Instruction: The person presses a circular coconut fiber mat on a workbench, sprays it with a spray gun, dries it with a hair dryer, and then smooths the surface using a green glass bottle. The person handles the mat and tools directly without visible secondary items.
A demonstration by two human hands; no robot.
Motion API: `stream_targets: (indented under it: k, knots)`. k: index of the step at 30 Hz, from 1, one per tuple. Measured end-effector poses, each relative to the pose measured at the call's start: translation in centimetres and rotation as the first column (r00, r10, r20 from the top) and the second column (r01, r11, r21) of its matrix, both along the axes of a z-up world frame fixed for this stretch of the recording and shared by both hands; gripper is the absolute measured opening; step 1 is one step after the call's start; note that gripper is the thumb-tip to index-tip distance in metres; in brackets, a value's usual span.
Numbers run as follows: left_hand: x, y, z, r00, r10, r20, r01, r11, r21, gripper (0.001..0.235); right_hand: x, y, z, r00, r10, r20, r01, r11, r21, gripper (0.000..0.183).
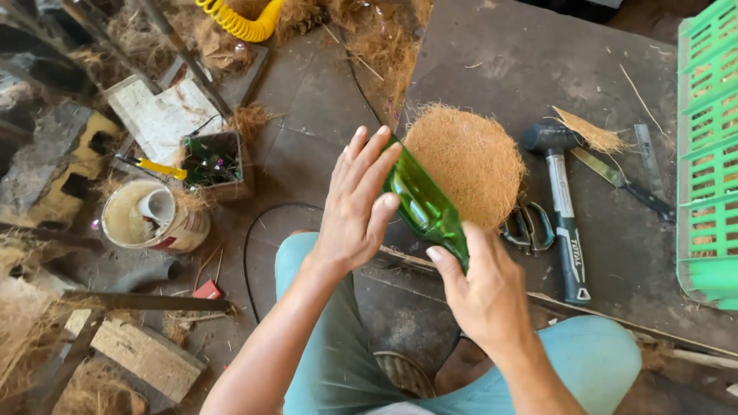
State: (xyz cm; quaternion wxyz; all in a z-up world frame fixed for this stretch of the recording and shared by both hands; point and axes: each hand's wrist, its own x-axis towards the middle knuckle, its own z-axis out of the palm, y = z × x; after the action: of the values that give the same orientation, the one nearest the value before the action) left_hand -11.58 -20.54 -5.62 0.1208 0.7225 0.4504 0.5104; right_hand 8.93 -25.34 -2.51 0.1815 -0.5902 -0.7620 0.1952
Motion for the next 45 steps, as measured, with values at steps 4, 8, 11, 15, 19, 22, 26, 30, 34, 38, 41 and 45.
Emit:
stream_targets:
  k: [4,8,11,15,19,22,26,30,34,38,41,45]
  knots:
    - [0.0,1.4,-1.1,0.944,-0.014,-0.33,0.003,0.999,-0.034,0.058,0.0,-0.1,-0.7,0.995,-0.096,0.03,0.095,0.995,0.031,0.041]
    - [2.0,4.2,0.7,0.905,-0.077,-0.417,0.082,0.997,-0.006,0.056,0.6,0.6,-0.7,0.974,-0.17,0.152,0.167,0.985,0.031,0.036]
    - [5.1,7.4,0.3,0.89,-0.061,-0.451,0.094,0.994,0.053,0.054,1.9,1.4,-0.8,0.956,-0.235,0.175,0.238,0.971,0.0,0.039]
    - [8.8,11.2,1.5,0.747,-0.081,-0.66,0.096,0.995,-0.013,0.06,3.0,3.2,0.2,0.938,-0.276,0.209,0.282,0.96,0.003,0.033]
    - [12.4,14.5,2.8,0.708,-0.262,-0.656,0.112,0.959,-0.262,0.087,4.4,4.7,0.0,0.931,-0.321,0.174,0.325,0.946,0.006,0.04]
    - [14.2,15.4,1.8,0.777,-0.218,-0.59,0.115,0.971,-0.208,0.095,4.4,4.5,0.8,0.931,-0.322,0.172,0.323,0.946,0.024,0.038]
    - [11.4,12.5,3.8,0.743,-0.245,-0.622,0.131,0.966,-0.225,0.094,4.5,2.9,-0.4,0.972,-0.184,0.145,0.168,0.979,0.119,0.053]
    - [6.2,8.0,2.8,0.785,-0.183,-0.592,0.198,0.979,-0.04,0.079,3.4,1.0,-1.6,0.988,-0.112,0.102,0.083,0.963,0.258,0.047]
    - [5.2,7.0,2.6,0.78,-0.175,-0.601,0.152,0.984,-0.089,0.073,3.1,1.1,-2.0,0.993,-0.087,0.082,0.06,0.956,0.289,0.041]
    - [8.6,9.7,4.4,0.738,-0.284,-0.612,0.178,0.957,-0.229,0.091,4.4,3.4,-1.6,0.979,-0.167,0.12,0.157,0.983,0.091,0.044]
    - [11.3,12.9,4.8,0.903,-0.361,-0.235,0.329,0.93,-0.164,0.082,6.3,5.4,-1.8,0.963,-0.264,0.054,0.258,0.96,0.107,0.047]
    - [10.9,12.0,3.2,0.881,-0.239,0.407,0.29,0.954,-0.068,0.042,7.6,7.6,0.4,0.912,-0.399,0.092,0.409,0.902,-0.14,0.054]
